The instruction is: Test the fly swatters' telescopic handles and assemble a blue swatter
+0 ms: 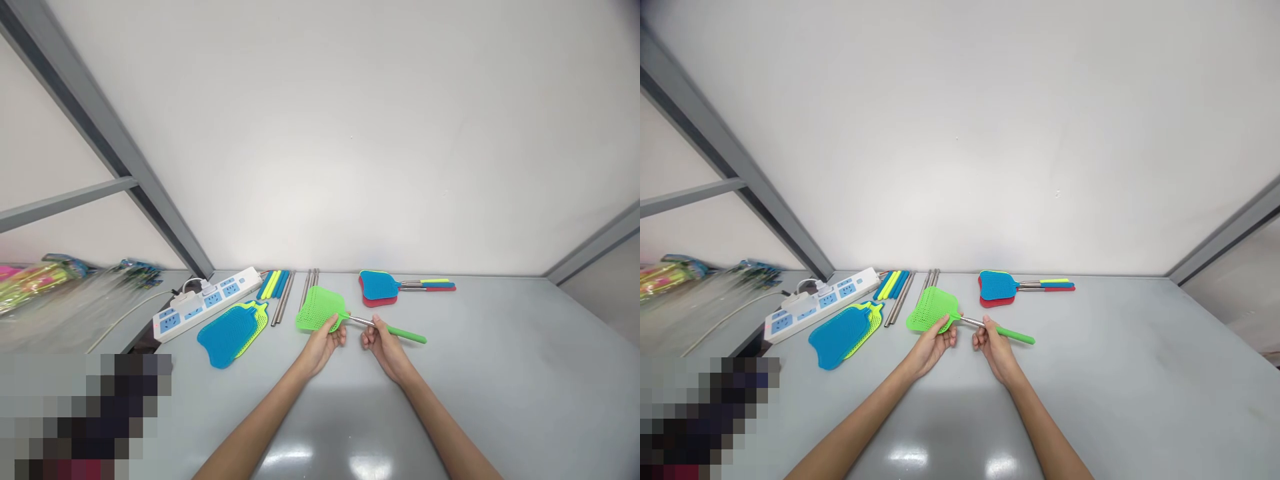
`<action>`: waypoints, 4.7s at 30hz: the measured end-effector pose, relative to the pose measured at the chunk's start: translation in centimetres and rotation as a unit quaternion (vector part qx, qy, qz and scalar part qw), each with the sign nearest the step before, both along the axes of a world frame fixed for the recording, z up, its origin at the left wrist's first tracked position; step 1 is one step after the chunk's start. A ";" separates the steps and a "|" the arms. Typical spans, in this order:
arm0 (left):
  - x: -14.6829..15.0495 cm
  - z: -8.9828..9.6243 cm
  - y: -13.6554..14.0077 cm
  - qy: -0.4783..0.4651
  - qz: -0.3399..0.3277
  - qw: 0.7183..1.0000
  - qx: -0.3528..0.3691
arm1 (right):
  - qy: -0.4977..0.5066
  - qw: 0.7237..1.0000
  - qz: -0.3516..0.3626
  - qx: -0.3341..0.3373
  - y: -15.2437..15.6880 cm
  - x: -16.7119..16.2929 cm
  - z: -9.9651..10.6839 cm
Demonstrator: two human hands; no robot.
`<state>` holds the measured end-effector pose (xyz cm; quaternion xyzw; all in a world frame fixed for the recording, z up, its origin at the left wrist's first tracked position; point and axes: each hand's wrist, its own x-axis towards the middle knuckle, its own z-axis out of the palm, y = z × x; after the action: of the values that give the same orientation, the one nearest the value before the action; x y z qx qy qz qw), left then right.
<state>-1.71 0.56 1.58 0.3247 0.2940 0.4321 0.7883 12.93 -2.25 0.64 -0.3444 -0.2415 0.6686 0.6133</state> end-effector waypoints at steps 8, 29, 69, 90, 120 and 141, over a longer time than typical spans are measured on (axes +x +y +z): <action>0.2 0.3 -0.3 0.021 -0.004 1.000 0.019 | 0.007 1.000 -0.012 0.011 -0.1 0.5 0.6; 0.6 -0.5 0.2 0.003 0.073 0.997 -0.005 | 0.041 0.991 -0.117 -0.040 0.7 1.9 -0.7; 0.4 -0.2 0.6 0.001 0.051 0.998 -0.038 | 0.039 0.998 -0.043 -0.040 0.9 2.5 0.3; 0.3 -0.3 0.5 -0.009 0.043 0.999 -0.029 | 0.039 0.997 -0.049 -0.035 0.6 2.4 0.2; 0.2 -0.2 0.3 -0.010 0.021 1.000 -0.002 | 0.029 0.994 -0.100 -0.029 0.3 2.5 -0.3; 0.2 -0.4 0.2 0.001 0.019 1.000 0.011 | 0.041 0.995 -0.079 -0.038 0.3 2.7 -0.2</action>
<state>-1.53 0.80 1.23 0.3285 0.2959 0.4499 0.7760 15.61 -1.94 0.41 -0.3576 -0.1632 0.6403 0.6599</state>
